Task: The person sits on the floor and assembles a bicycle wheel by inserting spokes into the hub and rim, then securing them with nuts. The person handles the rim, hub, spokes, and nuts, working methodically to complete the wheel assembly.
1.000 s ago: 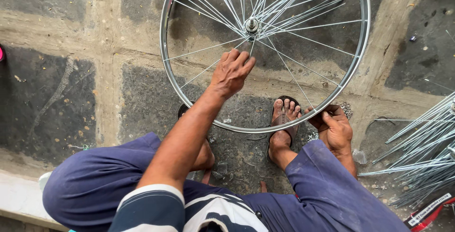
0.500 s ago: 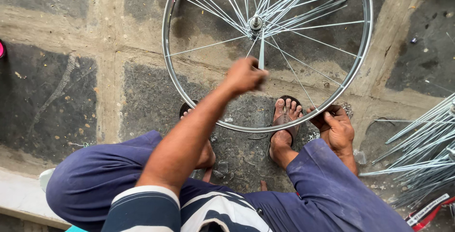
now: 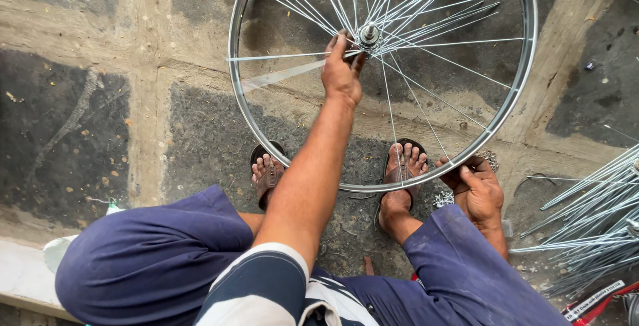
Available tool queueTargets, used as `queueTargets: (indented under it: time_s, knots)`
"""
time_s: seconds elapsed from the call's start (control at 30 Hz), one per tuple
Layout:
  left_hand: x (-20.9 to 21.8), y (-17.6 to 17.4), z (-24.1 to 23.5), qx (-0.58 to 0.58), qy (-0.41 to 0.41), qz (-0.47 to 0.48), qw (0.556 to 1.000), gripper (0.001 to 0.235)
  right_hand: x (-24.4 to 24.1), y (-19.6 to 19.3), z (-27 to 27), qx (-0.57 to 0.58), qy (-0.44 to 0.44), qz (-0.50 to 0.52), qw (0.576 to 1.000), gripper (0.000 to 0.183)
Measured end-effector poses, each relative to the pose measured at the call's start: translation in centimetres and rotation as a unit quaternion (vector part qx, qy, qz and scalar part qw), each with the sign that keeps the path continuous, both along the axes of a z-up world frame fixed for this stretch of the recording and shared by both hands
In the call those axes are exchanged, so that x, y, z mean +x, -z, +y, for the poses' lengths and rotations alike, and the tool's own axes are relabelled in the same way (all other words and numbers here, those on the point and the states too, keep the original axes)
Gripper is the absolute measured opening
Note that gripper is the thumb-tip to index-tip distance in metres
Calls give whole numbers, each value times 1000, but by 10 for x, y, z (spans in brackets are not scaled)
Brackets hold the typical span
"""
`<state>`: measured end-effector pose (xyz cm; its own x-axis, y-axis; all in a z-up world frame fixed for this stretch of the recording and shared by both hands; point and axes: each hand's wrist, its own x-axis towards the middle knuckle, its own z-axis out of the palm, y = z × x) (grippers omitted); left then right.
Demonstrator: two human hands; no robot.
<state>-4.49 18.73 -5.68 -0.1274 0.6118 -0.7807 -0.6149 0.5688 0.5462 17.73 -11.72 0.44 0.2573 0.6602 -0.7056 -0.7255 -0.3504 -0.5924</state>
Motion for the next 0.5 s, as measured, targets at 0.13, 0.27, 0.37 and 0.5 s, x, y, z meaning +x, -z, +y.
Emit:
queueTargets:
  time_s: [0.13, 0.27, 0.37, 0.5]
  knots:
    - [-4, 9, 5, 39, 1, -51, 998, 20, -1, -5, 1, -13, -6, -10, 1000, 22]
    - [-1, 7, -6, 40, -21, 17, 999, 25, -2, -6, 4, -26, 0, -20, 999, 20]
    - [-11, -3, -14, 82, -16, 142, 986, 33, 1, -6, 5, -19, 5, -23, 1000, 18]
    - [-49, -23, -41, -2, 108, 235, 966, 38, 4, -4, 9, 2, 14, -27, 1000, 18]
